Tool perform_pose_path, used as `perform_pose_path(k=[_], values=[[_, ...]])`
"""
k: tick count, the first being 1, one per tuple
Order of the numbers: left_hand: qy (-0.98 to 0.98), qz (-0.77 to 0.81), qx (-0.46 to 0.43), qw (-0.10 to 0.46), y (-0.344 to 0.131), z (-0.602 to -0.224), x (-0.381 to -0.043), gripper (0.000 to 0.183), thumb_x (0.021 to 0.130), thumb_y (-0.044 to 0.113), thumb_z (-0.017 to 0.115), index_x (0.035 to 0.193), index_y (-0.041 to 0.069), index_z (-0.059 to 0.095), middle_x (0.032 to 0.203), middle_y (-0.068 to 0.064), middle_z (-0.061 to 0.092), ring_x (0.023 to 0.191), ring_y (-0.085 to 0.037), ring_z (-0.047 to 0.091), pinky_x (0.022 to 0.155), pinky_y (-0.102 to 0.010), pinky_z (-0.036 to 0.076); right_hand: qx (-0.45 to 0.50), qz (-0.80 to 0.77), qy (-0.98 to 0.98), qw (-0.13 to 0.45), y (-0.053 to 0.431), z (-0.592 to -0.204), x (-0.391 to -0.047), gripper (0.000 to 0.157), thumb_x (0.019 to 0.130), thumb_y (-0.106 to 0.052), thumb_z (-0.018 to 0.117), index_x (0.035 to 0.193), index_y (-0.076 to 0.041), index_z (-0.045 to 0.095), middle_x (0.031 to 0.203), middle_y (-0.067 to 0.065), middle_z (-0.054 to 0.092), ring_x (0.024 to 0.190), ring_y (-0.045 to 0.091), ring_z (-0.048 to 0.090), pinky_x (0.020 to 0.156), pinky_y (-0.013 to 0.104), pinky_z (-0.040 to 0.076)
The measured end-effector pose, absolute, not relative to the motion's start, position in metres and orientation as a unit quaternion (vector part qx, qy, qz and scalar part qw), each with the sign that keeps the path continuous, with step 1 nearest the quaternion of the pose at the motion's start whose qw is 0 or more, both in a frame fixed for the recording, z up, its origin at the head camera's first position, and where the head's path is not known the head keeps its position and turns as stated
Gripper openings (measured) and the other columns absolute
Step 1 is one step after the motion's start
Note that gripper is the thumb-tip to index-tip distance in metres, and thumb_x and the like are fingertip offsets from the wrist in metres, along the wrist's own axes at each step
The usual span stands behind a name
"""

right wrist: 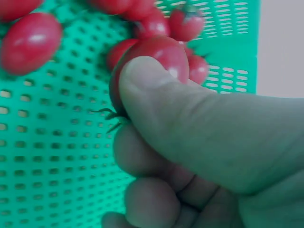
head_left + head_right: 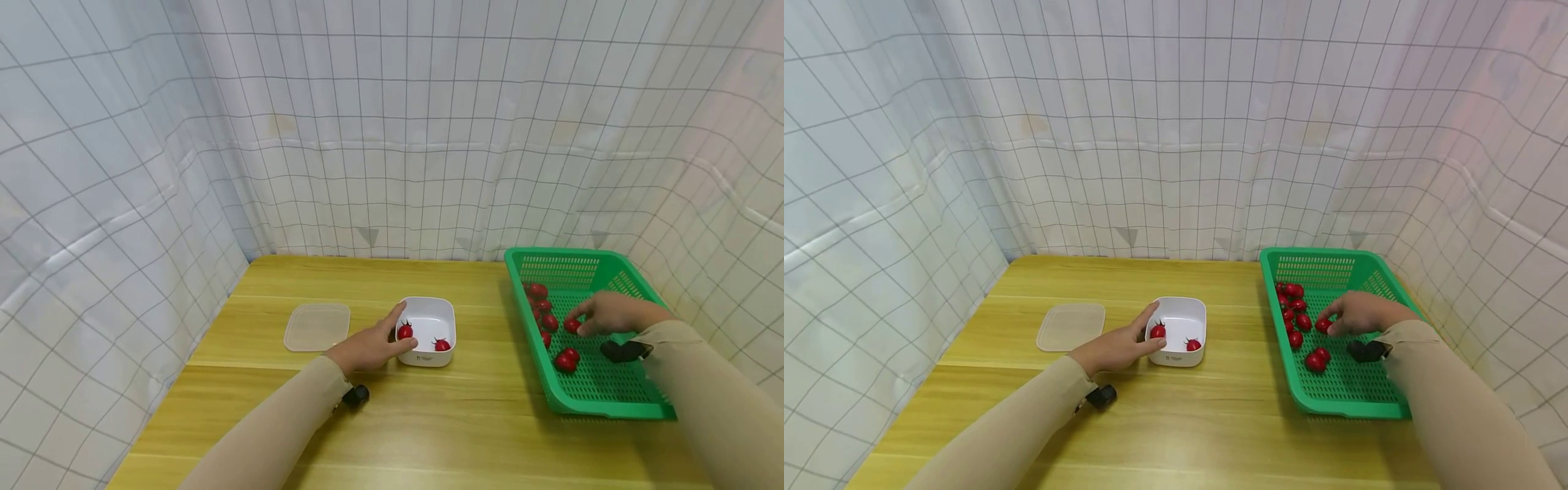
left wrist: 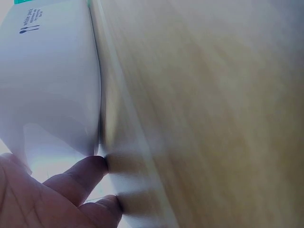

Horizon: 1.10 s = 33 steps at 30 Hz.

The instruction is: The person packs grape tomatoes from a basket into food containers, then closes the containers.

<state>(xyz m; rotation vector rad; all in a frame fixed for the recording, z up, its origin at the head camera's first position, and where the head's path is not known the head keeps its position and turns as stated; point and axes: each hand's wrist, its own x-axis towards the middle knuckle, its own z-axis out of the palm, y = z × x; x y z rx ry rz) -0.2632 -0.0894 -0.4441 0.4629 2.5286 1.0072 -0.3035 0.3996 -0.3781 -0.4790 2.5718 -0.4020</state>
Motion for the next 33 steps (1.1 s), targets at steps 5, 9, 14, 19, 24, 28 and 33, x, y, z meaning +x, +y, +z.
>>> perform_pose_path(k=[5, 9, 14, 19, 24, 28, 33], values=[[0.899, 0.360, 0.164, 0.189, -0.089, -0.443, -0.262, 0.091, 0.103, 0.059, 0.058, 0.171, 0.033, 0.002, 0.174, -0.011, 0.026, 0.153, -0.033, 0.040, 0.126, -0.054, 0.033, -0.187, -0.148, 0.949, 0.205, 0.397, -0.364, -0.304, 0.047, 0.099, -0.024, 0.072, 0.138, 0.002, 0.066, 0.099, 0.003, 0.075, 0.078, 0.013, 0.058, 0.068, 0.033, 0.049], [0.899, 0.360, 0.164, 0.189, -0.089, -0.444, -0.262, 0.091, 0.103, 0.059, 0.058, 0.171, 0.034, 0.003, 0.174, -0.011, 0.027, 0.152, -0.033, 0.041, 0.125, -0.054, 0.033, -0.193, -0.149, 0.955, 0.171, 0.392, -0.353, -0.304, 0.048, 0.099, -0.025, 0.072, 0.138, 0.001, 0.066, 0.089, 0.001, 0.070, 0.073, 0.015, 0.051, 0.066, 0.033, 0.044], [0.899, 0.360, 0.165, 0.188, -0.090, -0.444, -0.263, 0.091, 0.103, 0.059, 0.058, 0.171, 0.034, 0.003, 0.174, -0.011, 0.028, 0.149, -0.032, 0.044, 0.125, -0.053, 0.035, -0.200, -0.146, 0.959, 0.138, 0.382, -0.339, -0.304, 0.047, 0.099, -0.027, 0.073, 0.138, -0.001, 0.067, 0.090, -0.004, 0.071, 0.077, 0.013, 0.053, 0.069, 0.033, 0.046], [0.900, 0.357, 0.164, 0.189, -0.090, -0.444, -0.263, 0.091, 0.103, 0.060, 0.058, 0.171, 0.035, 0.003, 0.174, -0.012, 0.028, 0.148, -0.032, 0.045, 0.124, -0.053, 0.035, -0.204, -0.153, 0.959, 0.124, 0.369, -0.325, -0.305, 0.046, 0.099, -0.027, 0.073, 0.138, -0.003, 0.068, 0.086, -0.002, 0.067, 0.070, 0.013, 0.051, 0.066, 0.033, 0.044], [0.900, 0.356, 0.164, 0.191, -0.090, -0.446, -0.265, 0.091, 0.102, 0.061, 0.058, 0.171, 0.036, 0.002, 0.174, -0.011, 0.027, 0.149, -0.032, 0.044, 0.125, -0.053, 0.035, -0.212, -0.129, 0.963, 0.106, 0.354, -0.315, -0.305, 0.045, 0.100, -0.032, 0.072, 0.139, -0.011, 0.069, 0.110, 0.004, 0.078, 0.095, 0.018, 0.068, 0.077, 0.039, 0.054], [0.901, 0.355, 0.164, 0.190, -0.089, -0.446, -0.265, 0.092, 0.102, 0.061, 0.058, 0.171, 0.036, 0.002, 0.174, -0.011, 0.027, 0.149, -0.032, 0.045, 0.125, -0.053, 0.034, -0.211, -0.146, 0.960, 0.116, 0.338, -0.307, -0.303, 0.045, 0.100, -0.031, 0.072, 0.142, -0.013, 0.068, 0.129, 0.013, 0.074, 0.110, 0.027, 0.072, 0.087, 0.049, 0.058], [0.899, 0.359, 0.164, 0.191, -0.089, -0.447, -0.265, 0.092, 0.103, 0.060, 0.057, 0.171, 0.035, 0.002, 0.175, -0.011, 0.026, 0.149, -0.032, 0.044, 0.125, -0.053, 0.034, -0.225, -0.159, 0.953, 0.122, 0.313, -0.301, -0.304, 0.042, 0.101, -0.026, 0.070, 0.141, -0.013, 0.069, 0.117, 0.005, 0.078, 0.103, 0.020, 0.068, 0.089, 0.044, 0.055]])
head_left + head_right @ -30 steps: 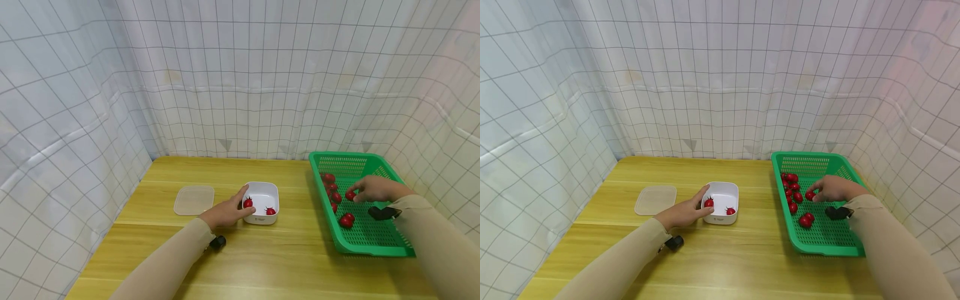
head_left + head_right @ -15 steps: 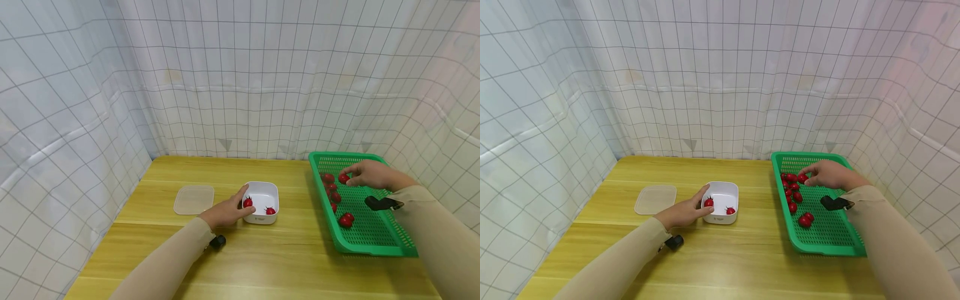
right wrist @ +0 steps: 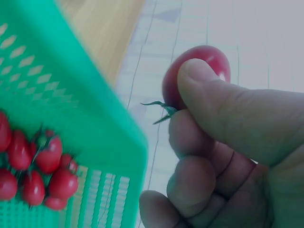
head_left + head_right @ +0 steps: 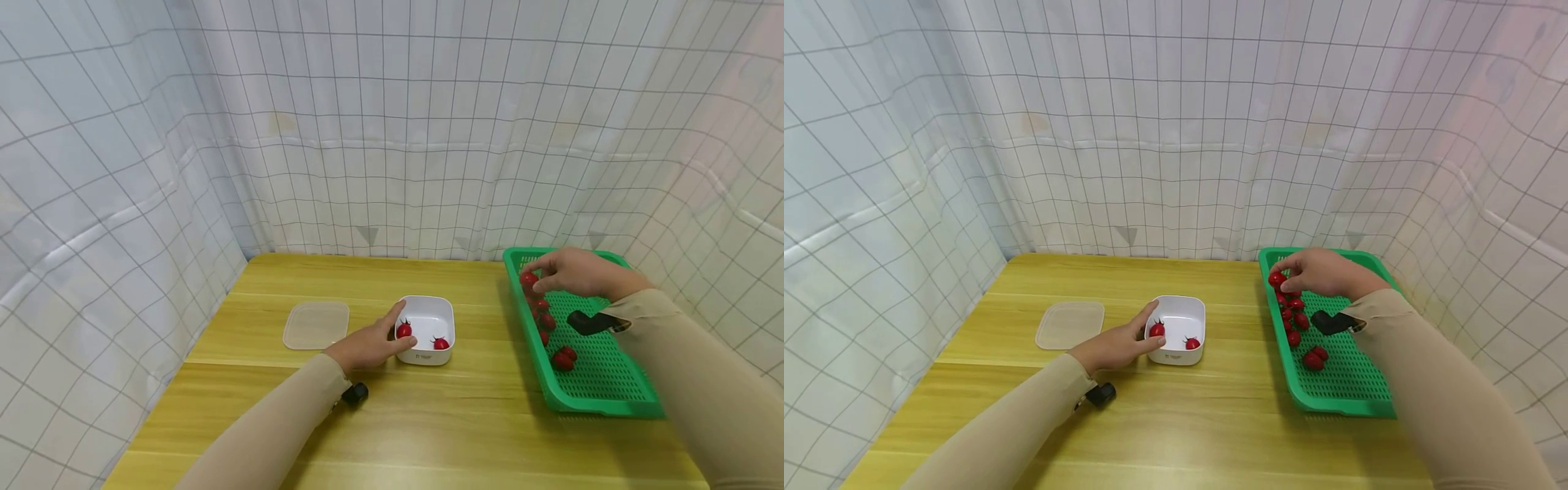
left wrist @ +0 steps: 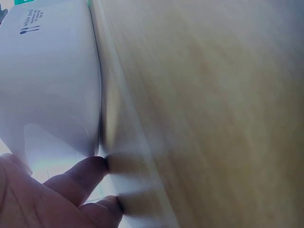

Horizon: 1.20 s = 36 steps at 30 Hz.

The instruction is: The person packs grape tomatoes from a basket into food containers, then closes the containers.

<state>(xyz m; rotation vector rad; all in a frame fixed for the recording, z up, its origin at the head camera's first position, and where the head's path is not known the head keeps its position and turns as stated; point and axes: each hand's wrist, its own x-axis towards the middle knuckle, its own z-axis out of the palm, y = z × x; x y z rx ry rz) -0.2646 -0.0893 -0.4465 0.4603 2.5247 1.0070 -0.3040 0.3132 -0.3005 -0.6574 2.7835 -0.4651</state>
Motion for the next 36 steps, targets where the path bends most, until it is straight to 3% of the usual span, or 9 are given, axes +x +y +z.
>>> perform_pose_path(k=[5, 9, 14, 16, 21, 36], values=[[0.899, 0.358, 0.166, 0.190, -0.090, -0.447, -0.265, 0.092, 0.102, 0.061, 0.058, 0.171, 0.035, 0.002, 0.175, -0.011, 0.025, 0.151, -0.032, 0.043, 0.126, -0.053, 0.033, -0.233, -0.151, 0.953, 0.125, 0.289, -0.300, -0.308, 0.042, 0.102, -0.025, 0.067, 0.143, -0.014, 0.067, 0.084, -0.008, 0.075, 0.086, 0.016, 0.062, 0.083, 0.038, 0.050], [0.900, 0.356, 0.166, 0.190, -0.090, -0.447, -0.265, 0.092, 0.102, 0.061, 0.057, 0.171, 0.035, 0.002, 0.175, -0.011, 0.026, 0.151, -0.032, 0.043, 0.126, -0.053, 0.033, -0.219, -0.163, 0.952, 0.139, 0.271, -0.301, -0.310, 0.044, 0.102, -0.028, 0.068, 0.145, -0.017, 0.066, 0.078, 0.000, 0.075, 0.068, 0.014, 0.059, 0.075, 0.034, 0.049], [0.899, 0.356, 0.164, 0.192, -0.090, -0.447, -0.266, 0.092, 0.102, 0.062, 0.058, 0.171, 0.036, 0.002, 0.174, -0.010, 0.026, 0.147, -0.031, 0.046, 0.124, -0.052, 0.035, -0.216, -0.191, 0.944, 0.161, 0.249, -0.302, -0.311, 0.042, 0.102, -0.025, 0.068, 0.144, -0.019, 0.067, 0.100, 0.008, 0.075, 0.046, 0.013, 0.050, 0.061, 0.034, 0.052], [0.899, 0.357, 0.163, 0.193, -0.090, -0.448, -0.266, 0.091, 0.102, 0.062, 0.058, 0.170, 0.038, 0.002, 0.174, -0.010, 0.027, 0.146, -0.031, 0.046, 0.124, -0.052, 0.035, -0.229, -0.184, 0.942, 0.159, 0.241, -0.303, -0.311, 0.040, 0.102, -0.025, 0.068, 0.142, -0.019, 0.068, 0.109, 0.006, 0.074, 0.054, 0.012, 0.052, 0.061, 0.033, 0.051], [0.899, 0.358, 0.160, 0.194, -0.091, -0.448, -0.266, 0.091, 0.102, 0.062, 0.058, 0.170, 0.040, 0.002, 0.174, -0.010, 0.027, 0.144, -0.030, 0.047, 0.123, -0.053, 0.036, -0.266, -0.153, 0.941, 0.146, 0.220, -0.308, -0.315, 0.037, 0.101, -0.027, 0.070, 0.138, -0.021, 0.071, 0.096, 0.000, 0.072, 0.080, 0.015, 0.056, 0.069, 0.031, 0.047], [0.895, 0.362, 0.162, 0.204, -0.091, -0.448, -0.267, 0.094, 0.101, 0.066, 0.057, 0.170, 0.038, 0.001, 0.174, -0.011, 0.027, 0.151, -0.034, 0.042, 0.125, -0.056, 0.033, -0.288, -0.157, 0.929, 0.169, 0.182, -0.326, -0.317, 0.034, 0.100, -0.021, 0.073, 0.135, -0.019, 0.072, 0.087, 0.002, 0.069, 0.075, 0.017, 0.055, 0.065, 0.029, 0.046]])
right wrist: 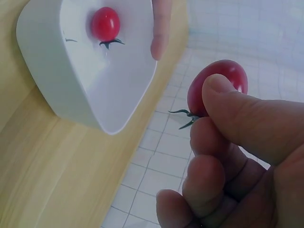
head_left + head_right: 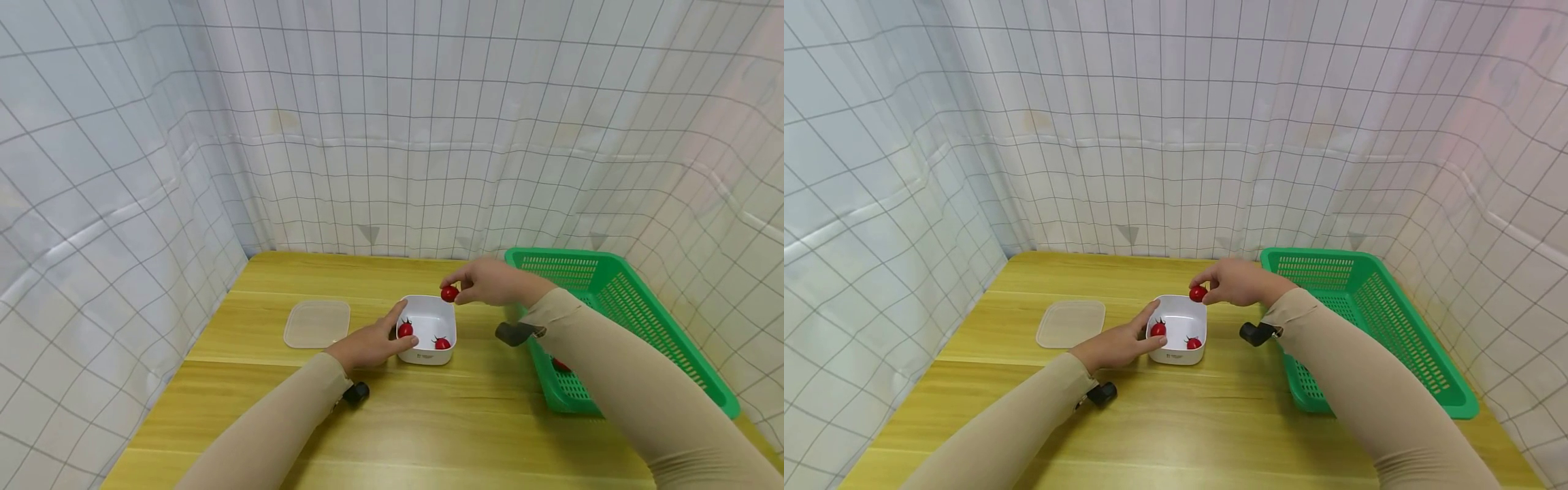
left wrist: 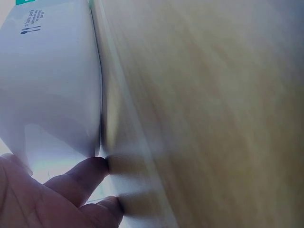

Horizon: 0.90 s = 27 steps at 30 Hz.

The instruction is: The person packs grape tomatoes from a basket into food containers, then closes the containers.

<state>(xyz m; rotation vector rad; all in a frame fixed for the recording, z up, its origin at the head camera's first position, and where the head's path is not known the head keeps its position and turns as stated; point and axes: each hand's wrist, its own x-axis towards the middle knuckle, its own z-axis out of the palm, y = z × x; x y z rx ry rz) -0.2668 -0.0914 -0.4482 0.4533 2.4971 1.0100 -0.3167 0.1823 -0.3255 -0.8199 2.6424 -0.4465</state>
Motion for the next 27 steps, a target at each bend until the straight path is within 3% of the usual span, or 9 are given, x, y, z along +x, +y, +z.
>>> perform_pose_path(k=[27], values=[[0.889, 0.378, 0.163, 0.202, -0.091, -0.448, -0.266, 0.093, 0.103, 0.061, 0.058, 0.171, 0.034, 0.002, 0.173, -0.011, 0.029, 0.151, -0.032, 0.041, 0.125, -0.055, 0.032, -0.301, -0.166, 0.921, 0.181, 0.166, -0.328, -0.312, 0.034, 0.099, -0.021, 0.075, 0.133, -0.021, 0.074, 0.083, 0.000, 0.067, 0.069, 0.015, 0.053, 0.061, 0.028, 0.044]])
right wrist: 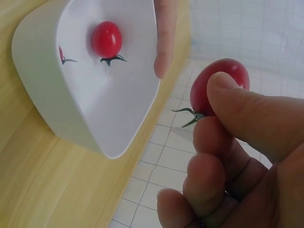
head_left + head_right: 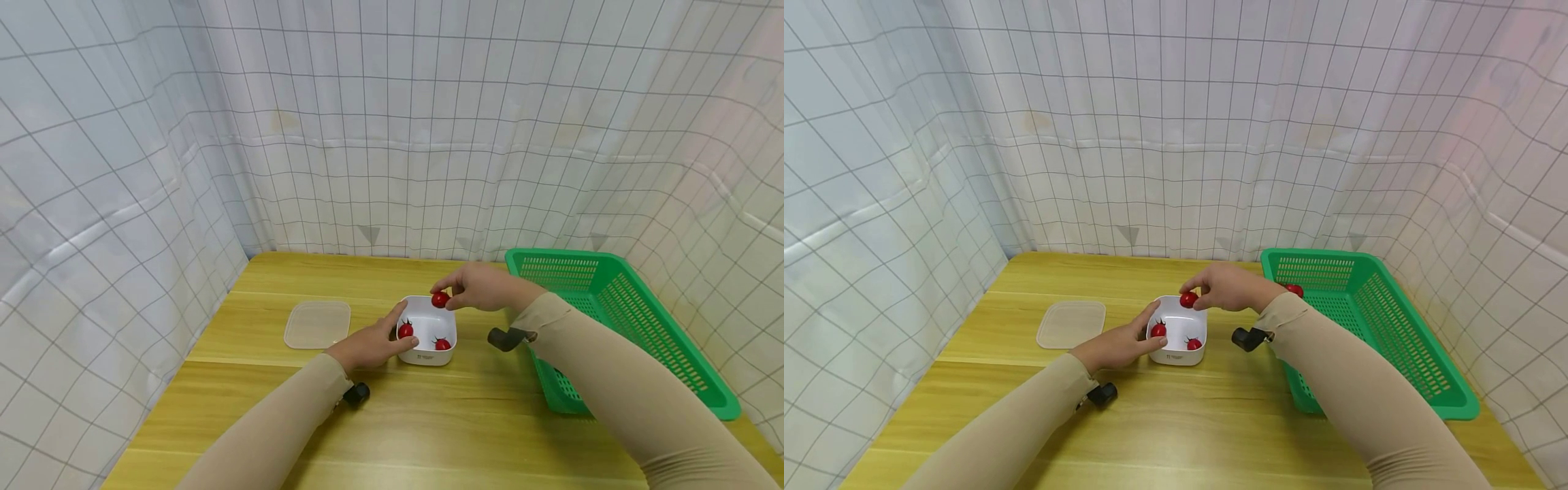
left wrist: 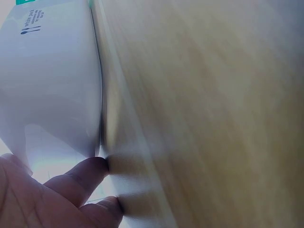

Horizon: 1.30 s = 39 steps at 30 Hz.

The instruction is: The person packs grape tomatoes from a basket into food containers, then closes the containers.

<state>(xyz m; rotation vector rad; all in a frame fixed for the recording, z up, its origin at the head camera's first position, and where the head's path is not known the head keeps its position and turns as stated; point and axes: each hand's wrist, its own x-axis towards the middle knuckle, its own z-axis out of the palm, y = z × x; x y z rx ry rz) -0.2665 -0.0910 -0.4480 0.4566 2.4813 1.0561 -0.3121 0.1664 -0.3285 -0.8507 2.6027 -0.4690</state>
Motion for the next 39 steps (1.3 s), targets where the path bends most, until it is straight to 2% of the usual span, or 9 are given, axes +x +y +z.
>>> perform_pose_path(k=[8, 22, 29, 33, 36, 38, 39], values=[[0.889, 0.377, 0.164, 0.200, -0.091, -0.448, -0.266, 0.093, 0.102, 0.061, 0.058, 0.171, 0.034, 0.002, 0.172, -0.011, 0.030, 0.150, -0.033, 0.043, 0.125, -0.055, 0.033, -0.309, -0.171, 0.917, 0.184, 0.166, -0.331, -0.313, 0.037, 0.099, -0.020, 0.075, 0.136, -0.016, 0.072, 0.083, 0.001, 0.067, 0.069, 0.015, 0.053, 0.061, 0.028, 0.044], [0.890, 0.373, 0.173, 0.198, -0.091, -0.449, -0.266, 0.094, 0.102, 0.061, 0.058, 0.171, 0.034, 0.001, 0.173, -0.009, 0.029, 0.152, -0.033, 0.041, 0.125, -0.056, 0.033, -0.315, -0.174, 0.915, 0.184, 0.167, -0.333, -0.312, 0.042, 0.098, -0.018, 0.075, 0.140, -0.015, 0.070, 0.084, 0.001, 0.069, 0.072, 0.014, 0.056, 0.064, 0.029, 0.047], [0.892, 0.369, 0.169, 0.197, -0.091, -0.449, -0.265, 0.092, 0.102, 0.061, 0.058, 0.171, 0.036, 0.001, 0.173, -0.009, 0.028, 0.154, -0.033, 0.039, 0.126, -0.055, 0.032, -0.298, -0.188, 0.919, 0.179, 0.183, -0.333, -0.315, 0.041, 0.100, -0.023, 0.073, 0.141, -0.020, 0.069, 0.083, 0.000, 0.062, 0.074, 0.016, 0.054, 0.066, 0.030, 0.047], [0.894, 0.367, 0.168, 0.194, -0.091, -0.449, -0.265, 0.092, 0.102, 0.061, 0.058, 0.171, 0.037, 0.002, 0.173, -0.010, 0.029, 0.154, -0.034, 0.039, 0.125, -0.055, 0.032, -0.277, -0.177, 0.930, 0.163, 0.201, -0.329, -0.313, 0.042, 0.101, -0.028, 0.071, 0.143, -0.023, 0.068, 0.094, 0.002, 0.066, 0.081, 0.018, 0.057, 0.073, 0.034, 0.050], [0.895, 0.366, 0.167, 0.191, -0.091, -0.449, -0.265, 0.091, 0.102, 0.061, 0.057, 0.171, 0.037, 0.002, 0.173, -0.011, 0.029, 0.153, -0.034, 0.040, 0.125, -0.054, 0.033, -0.257, -0.167, 0.940, 0.150, 0.219, -0.327, -0.311, 0.042, 0.102, -0.032, 0.070, 0.143, -0.026, 0.067, 0.120, 0.004, 0.072, 0.089, 0.016, 0.061, 0.080, 0.037, 0.053], [0.896, 0.364, 0.166, 0.190, -0.091, -0.449, -0.266, 0.090, 0.102, 0.061, 0.057, 0.170, 0.037, 0.003, 0.173, -0.011, 0.028, 0.153, -0.034, 0.040, 0.125, -0.054, 0.033, -0.246, -0.170, 0.943, 0.145, 0.233, -0.327, -0.309, 0.042, 0.102, -0.033, 0.069, 0.143, -0.025, 0.067, 0.128, 0.004, 0.071, 0.082, 0.014, 0.061, 0.078, 0.037, 0.053], [0.897, 0.363, 0.165, 0.190, -0.091, -0.449, -0.266, 0.090, 0.102, 0.061, 0.057, 0.170, 0.038, 0.003, 0.173, -0.011, 0.028, 0.153, -0.034, 0.040, 0.125, -0.054, 0.033, -0.237, -0.178, 0.944, 0.148, 0.241, -0.327, -0.308, 0.042, 0.102, -0.033, 0.069, 0.144, -0.025, 0.067, 0.121, 0.004, 0.073, 0.075, 0.013, 0.060, 0.075, 0.037, 0.053]])
